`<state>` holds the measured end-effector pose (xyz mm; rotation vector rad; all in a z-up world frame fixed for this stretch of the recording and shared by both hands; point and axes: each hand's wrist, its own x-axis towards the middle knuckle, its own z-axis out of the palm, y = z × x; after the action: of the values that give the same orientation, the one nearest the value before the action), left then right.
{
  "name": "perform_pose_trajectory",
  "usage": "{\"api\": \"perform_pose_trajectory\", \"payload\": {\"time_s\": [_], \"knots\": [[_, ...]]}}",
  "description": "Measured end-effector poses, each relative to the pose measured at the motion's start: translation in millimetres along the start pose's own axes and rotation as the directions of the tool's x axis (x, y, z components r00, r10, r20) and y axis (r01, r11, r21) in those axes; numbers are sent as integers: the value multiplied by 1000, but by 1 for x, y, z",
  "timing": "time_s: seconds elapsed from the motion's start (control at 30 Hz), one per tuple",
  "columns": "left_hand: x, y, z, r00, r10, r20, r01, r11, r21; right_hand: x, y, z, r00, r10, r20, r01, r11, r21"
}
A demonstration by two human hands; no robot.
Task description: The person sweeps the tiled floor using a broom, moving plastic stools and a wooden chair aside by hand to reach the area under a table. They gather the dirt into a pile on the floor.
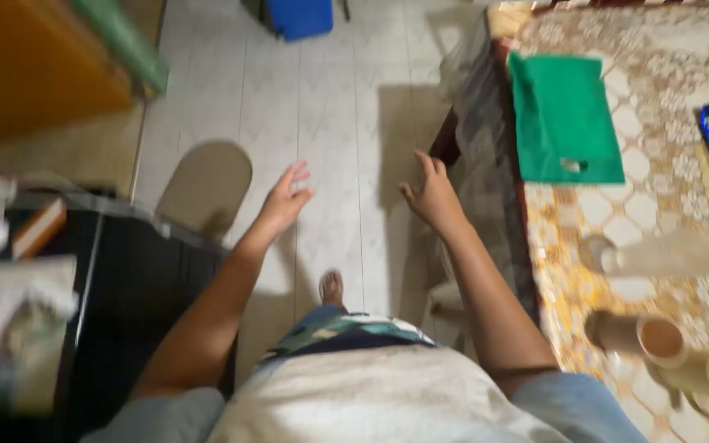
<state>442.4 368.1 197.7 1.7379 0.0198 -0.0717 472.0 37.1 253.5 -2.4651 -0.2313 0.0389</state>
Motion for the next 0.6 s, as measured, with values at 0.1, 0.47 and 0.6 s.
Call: {"api": "perform_pose_trajectory", "payload": {"time_s": [0.1, 0.47, 0.6], "knots": [[118, 19, -16, 993, -37, 112, 23, 992, 124, 83, 15, -10, 995, 18, -95, -16, 1000, 12], [494, 49, 83, 880, 90, 466, -135, 989, 65, 371, 164, -26, 912, 161, -377, -177, 984, -8], [606, 70, 108, 865, -10, 502, -74, 986, 147, 525, 258, -49, 859, 53, -509, -93, 994, -54]]}}
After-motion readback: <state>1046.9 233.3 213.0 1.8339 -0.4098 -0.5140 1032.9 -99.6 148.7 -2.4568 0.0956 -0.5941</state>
